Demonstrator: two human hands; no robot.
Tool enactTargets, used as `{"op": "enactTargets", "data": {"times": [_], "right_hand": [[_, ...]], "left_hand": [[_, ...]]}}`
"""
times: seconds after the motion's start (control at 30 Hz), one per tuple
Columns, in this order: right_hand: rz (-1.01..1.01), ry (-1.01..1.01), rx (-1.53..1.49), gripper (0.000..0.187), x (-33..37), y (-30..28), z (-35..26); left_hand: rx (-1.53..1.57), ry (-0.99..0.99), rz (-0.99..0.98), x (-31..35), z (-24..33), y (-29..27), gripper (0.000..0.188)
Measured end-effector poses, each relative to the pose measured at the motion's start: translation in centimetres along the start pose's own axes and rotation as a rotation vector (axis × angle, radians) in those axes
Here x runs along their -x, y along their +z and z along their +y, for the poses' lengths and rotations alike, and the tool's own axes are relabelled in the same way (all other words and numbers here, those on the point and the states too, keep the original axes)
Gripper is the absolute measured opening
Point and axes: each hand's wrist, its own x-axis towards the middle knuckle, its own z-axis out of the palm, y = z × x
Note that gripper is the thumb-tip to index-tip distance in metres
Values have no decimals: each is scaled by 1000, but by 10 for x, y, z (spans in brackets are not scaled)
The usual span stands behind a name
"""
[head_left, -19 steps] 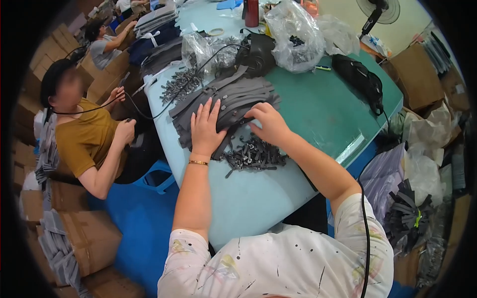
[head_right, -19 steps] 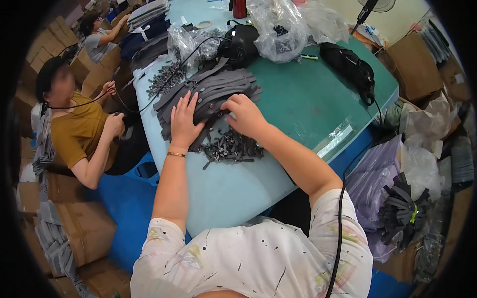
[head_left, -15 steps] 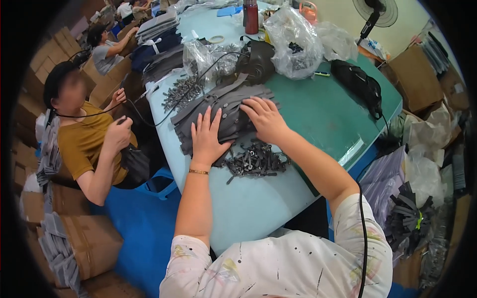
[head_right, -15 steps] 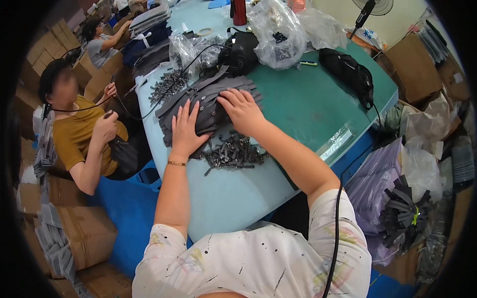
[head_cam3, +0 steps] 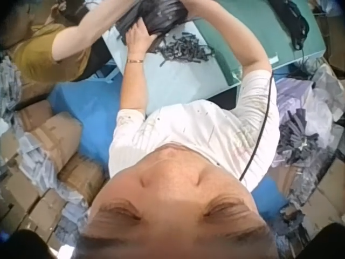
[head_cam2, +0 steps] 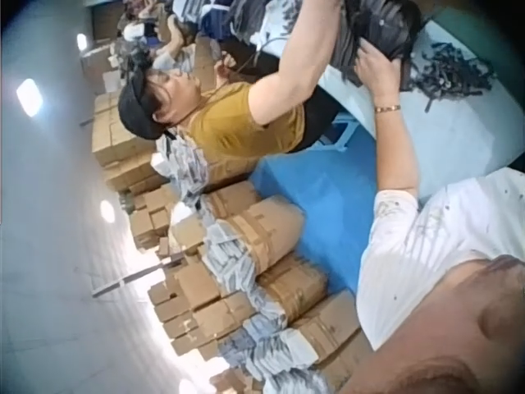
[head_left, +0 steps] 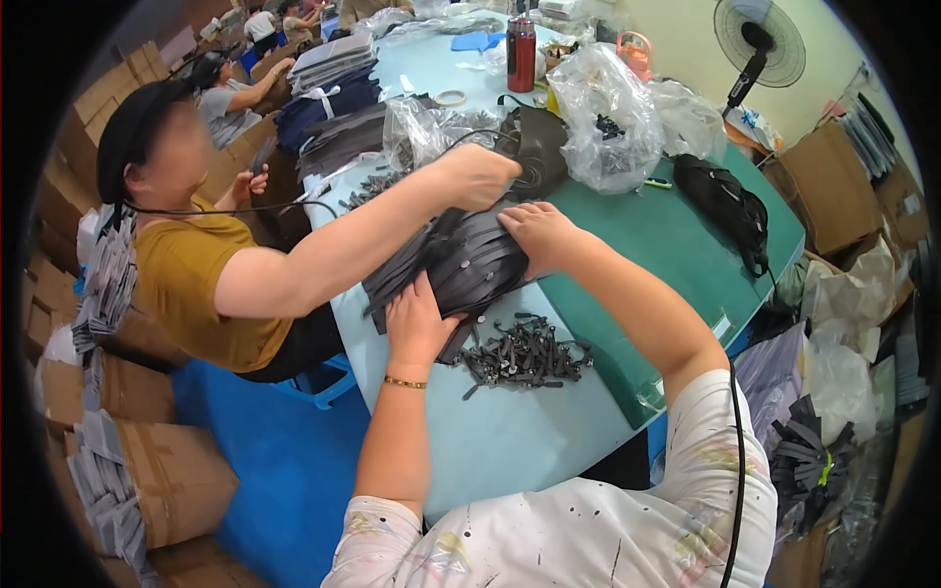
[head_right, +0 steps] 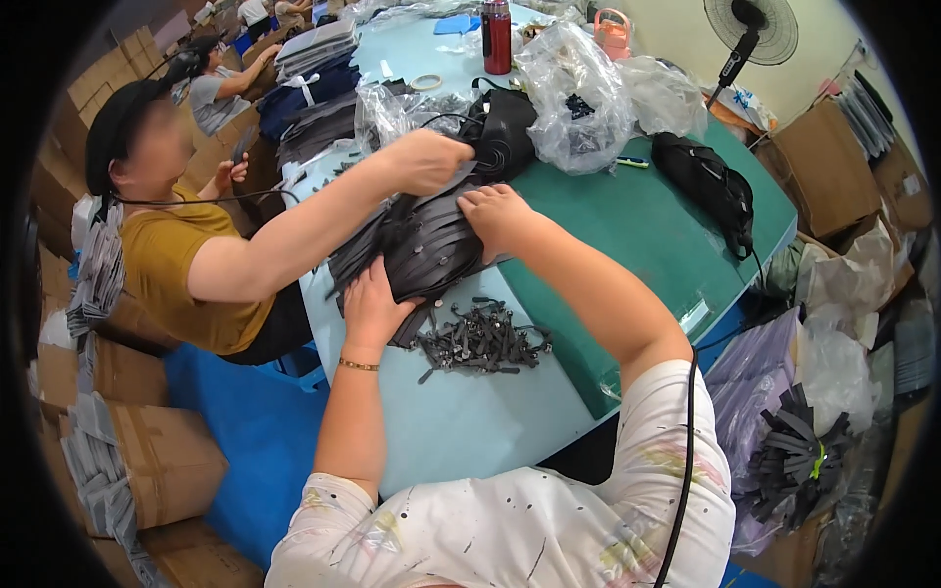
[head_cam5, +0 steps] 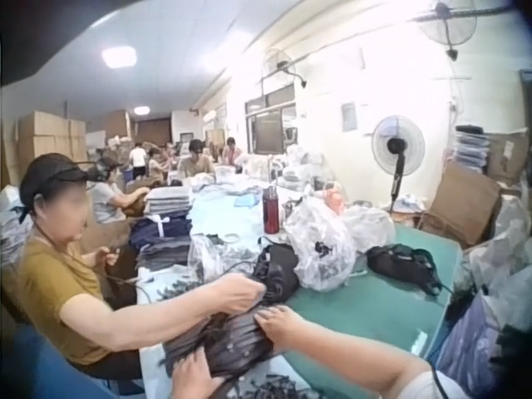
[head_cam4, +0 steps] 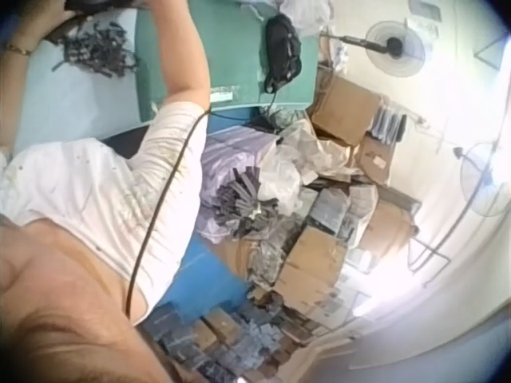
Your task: Assemble metal components onto fabric straps at a workshop station.
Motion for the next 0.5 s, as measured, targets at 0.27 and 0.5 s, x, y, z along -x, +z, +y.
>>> {"op": "enactTargets", "data": {"times": [0.27,0.5], "right_hand": [[233,386,-197,80,45,26,-21],[443,171,-109,94,69,3,-39]], "left_hand": [[-259,151,202,6,29,-1,77],[-120,146,108,6,18,2,106]]}}
